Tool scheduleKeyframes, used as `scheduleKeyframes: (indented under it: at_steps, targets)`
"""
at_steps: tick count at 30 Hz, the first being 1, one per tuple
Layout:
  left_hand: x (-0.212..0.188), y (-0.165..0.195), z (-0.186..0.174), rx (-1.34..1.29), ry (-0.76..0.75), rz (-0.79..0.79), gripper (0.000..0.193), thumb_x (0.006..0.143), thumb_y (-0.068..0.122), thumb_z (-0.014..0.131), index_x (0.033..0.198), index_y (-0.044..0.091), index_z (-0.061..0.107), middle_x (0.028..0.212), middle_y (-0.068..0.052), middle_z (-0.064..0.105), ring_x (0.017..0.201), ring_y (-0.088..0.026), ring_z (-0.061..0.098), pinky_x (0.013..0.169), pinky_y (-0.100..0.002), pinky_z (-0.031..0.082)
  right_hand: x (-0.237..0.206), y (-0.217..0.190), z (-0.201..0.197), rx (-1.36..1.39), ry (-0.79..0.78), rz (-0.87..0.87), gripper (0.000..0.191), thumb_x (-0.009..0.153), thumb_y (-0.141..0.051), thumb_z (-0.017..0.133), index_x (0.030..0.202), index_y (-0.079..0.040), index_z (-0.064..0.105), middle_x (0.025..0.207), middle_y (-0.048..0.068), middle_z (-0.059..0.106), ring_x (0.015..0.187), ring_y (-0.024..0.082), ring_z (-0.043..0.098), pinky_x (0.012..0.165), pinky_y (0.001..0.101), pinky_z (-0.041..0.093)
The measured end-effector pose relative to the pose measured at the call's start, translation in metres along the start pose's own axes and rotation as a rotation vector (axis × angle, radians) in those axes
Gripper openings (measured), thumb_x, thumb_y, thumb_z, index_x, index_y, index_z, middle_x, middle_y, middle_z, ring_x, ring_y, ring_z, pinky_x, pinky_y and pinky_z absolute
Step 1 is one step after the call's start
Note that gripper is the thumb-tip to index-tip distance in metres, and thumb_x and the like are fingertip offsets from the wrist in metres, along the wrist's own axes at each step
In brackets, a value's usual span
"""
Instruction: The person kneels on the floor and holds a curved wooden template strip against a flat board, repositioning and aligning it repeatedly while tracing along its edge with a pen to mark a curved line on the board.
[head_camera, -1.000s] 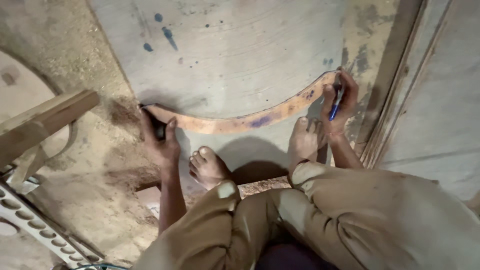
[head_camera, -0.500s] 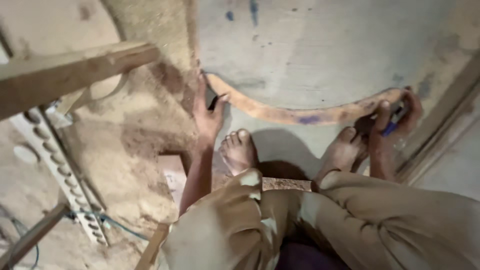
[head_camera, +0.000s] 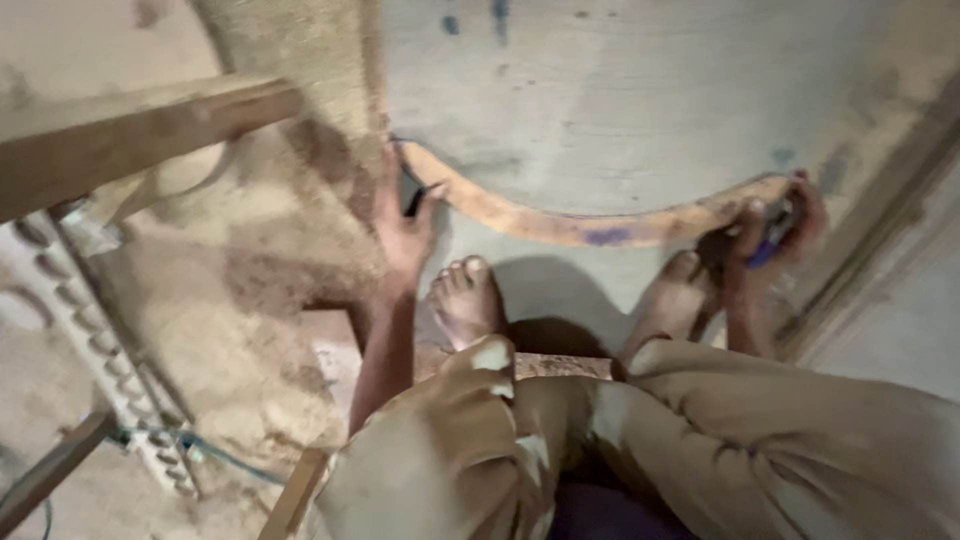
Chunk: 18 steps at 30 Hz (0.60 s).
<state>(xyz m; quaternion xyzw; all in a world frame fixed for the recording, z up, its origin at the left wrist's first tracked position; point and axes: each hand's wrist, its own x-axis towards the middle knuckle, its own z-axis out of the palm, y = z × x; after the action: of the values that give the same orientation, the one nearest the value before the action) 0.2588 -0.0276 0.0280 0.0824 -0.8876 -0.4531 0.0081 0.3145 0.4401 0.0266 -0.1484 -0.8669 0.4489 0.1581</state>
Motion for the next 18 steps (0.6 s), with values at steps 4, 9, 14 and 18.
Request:
scheduleKeyframes:
  at_steps: [4, 9, 14, 18]
  targets:
    - [-0.002, 0.010, -0.001, 0.038, -0.053, -0.032, 0.074, 0.097, 0.016, 0.081, 0.157, -0.004, 0.043, 0.163, -0.024, 0.046, 0.153, -0.036, 0.043, 0.127, -0.042, 0.034, 0.000, -0.006, -0.003, 0.047, 0.053, 0.033, 0.044, 0.110, -0.024, 0.069, 0.146, -0.004, 0.053, 0.148, 0.014, 0.056, 0.134, 0.027, 0.056, 0.113, 0.0383, 0.046]
    - [-0.005, 0.007, 0.007, -0.038, -0.034, -0.037, 0.075, 0.101, 0.021, 0.075, 0.160, -0.006, 0.037, 0.166, -0.031, 0.036, 0.156, -0.044, 0.036, 0.129, -0.049, 0.036, 0.003, -0.015, -0.009, -0.040, 0.051, 0.040, 0.044, 0.108, -0.024, 0.070, 0.142, -0.002, 0.054, 0.148, 0.018, 0.058, 0.134, 0.028, 0.058, 0.118, 0.0401, 0.047]
    - [-0.008, -0.011, 0.011, -0.012, -0.030, -0.015, 0.077, 0.103, 0.029, 0.071, 0.162, -0.001, 0.033, 0.167, -0.031, 0.033, 0.156, -0.050, 0.036, 0.127, -0.057, 0.042, 0.008, -0.023, -0.007, -0.029, 0.039, 0.037, 0.044, 0.108, -0.022, 0.069, 0.142, 0.000, 0.052, 0.147, 0.020, 0.058, 0.135, 0.029, 0.057, 0.119, 0.0408, 0.045]
    - [-0.008, -0.021, 0.014, 0.015, -0.019, -0.003, 0.078, 0.101, 0.031, 0.072, 0.161, 0.000, 0.035, 0.166, -0.030, 0.033, 0.154, -0.050, 0.038, 0.124, -0.057, 0.043, 0.009, -0.026, -0.005, -0.004, 0.049, 0.038, 0.045, 0.109, -0.023, 0.069, 0.144, 0.000, 0.052, 0.148, 0.020, 0.057, 0.137, 0.029, 0.057, 0.121, 0.0415, 0.045]
